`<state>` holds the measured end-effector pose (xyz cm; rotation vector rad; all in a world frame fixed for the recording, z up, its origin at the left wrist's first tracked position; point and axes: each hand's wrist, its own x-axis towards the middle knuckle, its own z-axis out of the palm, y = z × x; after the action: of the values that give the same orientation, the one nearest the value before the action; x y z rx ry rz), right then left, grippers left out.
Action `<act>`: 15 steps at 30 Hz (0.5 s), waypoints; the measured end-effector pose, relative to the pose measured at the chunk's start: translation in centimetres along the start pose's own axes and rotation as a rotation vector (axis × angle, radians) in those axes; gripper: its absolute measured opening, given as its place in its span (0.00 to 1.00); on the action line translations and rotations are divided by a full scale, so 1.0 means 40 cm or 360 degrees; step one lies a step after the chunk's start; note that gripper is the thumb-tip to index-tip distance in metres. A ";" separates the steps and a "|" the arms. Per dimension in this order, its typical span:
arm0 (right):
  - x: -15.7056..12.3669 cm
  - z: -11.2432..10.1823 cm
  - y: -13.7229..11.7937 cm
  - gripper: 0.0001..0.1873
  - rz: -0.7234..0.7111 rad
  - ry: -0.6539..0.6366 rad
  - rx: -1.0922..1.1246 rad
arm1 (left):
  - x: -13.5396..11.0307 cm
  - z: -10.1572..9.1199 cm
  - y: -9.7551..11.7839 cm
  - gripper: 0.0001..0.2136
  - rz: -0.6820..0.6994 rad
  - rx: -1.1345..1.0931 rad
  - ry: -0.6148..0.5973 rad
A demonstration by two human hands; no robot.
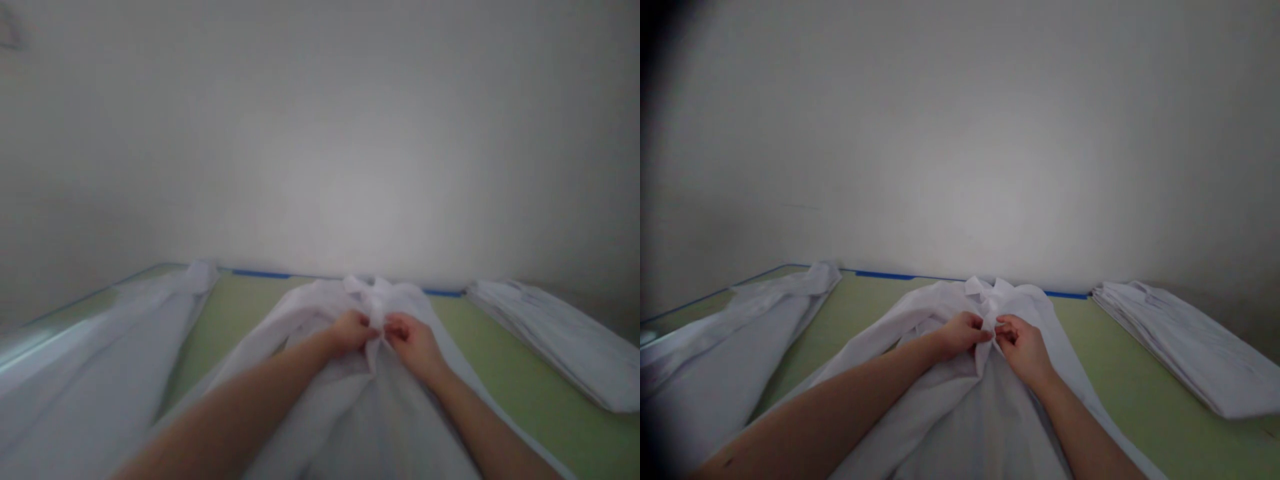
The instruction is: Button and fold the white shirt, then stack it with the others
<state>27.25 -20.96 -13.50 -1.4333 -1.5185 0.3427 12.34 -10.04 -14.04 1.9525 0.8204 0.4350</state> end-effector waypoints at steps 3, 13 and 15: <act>-0.003 0.002 -0.004 0.18 0.0011 0.0020 -0.0046 | 0.003 -0.002 -0.001 0.11 0.0031 0.0115 -0.0010; -0.017 0.000 -0.018 0.08 -0.0169 0.0005 -0.0330 | 0.010 -0.003 -0.018 0.13 0.0094 0.0024 -0.0144; -0.018 -0.002 -0.021 0.08 -0.0221 -0.0001 -0.0380 | 0.009 -0.003 -0.019 0.13 0.0114 -0.0088 -0.0186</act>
<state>26.67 -21.86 -13.15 -1.4998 -1.6929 0.0788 12.26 -9.45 -14.67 1.9411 0.6593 0.3780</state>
